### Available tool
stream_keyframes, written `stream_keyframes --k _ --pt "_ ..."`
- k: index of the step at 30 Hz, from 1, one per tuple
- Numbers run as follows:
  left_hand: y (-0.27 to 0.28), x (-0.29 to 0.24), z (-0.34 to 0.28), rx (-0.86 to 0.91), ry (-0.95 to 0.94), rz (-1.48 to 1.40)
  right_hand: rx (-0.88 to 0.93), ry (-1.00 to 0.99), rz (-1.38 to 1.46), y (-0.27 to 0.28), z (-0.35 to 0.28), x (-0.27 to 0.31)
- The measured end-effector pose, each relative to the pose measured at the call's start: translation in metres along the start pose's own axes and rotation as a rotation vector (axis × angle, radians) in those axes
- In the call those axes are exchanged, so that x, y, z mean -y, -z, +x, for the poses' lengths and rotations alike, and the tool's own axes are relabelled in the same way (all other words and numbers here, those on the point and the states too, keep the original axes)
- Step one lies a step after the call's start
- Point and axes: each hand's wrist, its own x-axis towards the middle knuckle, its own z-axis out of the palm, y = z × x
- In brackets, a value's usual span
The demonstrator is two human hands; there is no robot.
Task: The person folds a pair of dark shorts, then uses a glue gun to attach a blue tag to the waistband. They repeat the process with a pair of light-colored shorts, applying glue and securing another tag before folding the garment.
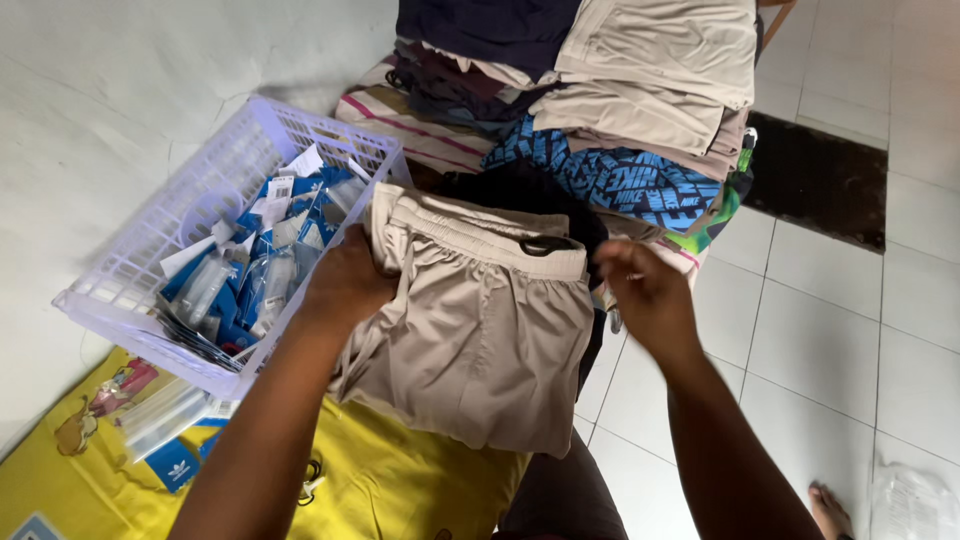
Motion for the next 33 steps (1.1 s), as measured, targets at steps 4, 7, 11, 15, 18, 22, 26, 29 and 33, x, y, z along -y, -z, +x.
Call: stream_keyframes --k 4,7,11,15,18,22,26,29,33 --pt "0.001 -0.042 -0.042 -0.231 -0.03 0.306 0.025 -0.352 0.212 -0.041 0.059 -0.077" --pt "-0.005 -0.081 -0.088 -0.414 -0.252 0.347 0.184 -0.549 0.221 -0.082 0.081 -0.118" --pt "-0.034 -0.107 -0.114 -0.399 -0.495 0.204 0.131 -0.478 0.353 -0.119 0.094 -0.16" --pt "-0.057 -0.101 -0.107 -0.333 -0.499 0.262 0.129 -0.28 0.254 -0.074 0.079 -0.054" --pt "-0.046 -0.102 -0.109 -0.216 -0.465 0.248 -0.078 -0.234 0.313 -0.08 0.101 -0.065" --pt "-0.031 -0.112 -0.098 -0.205 -0.445 0.279 -0.097 -0.185 0.242 -0.087 0.139 -0.062" --pt "0.0 -0.127 -0.056 -0.599 -0.581 0.194 -0.102 -0.262 0.593 -0.072 0.153 -0.039" --pt "-0.005 -0.131 -0.015 -0.624 -0.651 0.046 -0.098 -0.264 0.723 -0.067 0.171 -0.036" --pt "-0.044 -0.131 -0.003 -0.244 -0.66 0.137 -0.14 -0.315 0.932 -0.045 0.189 -0.019"
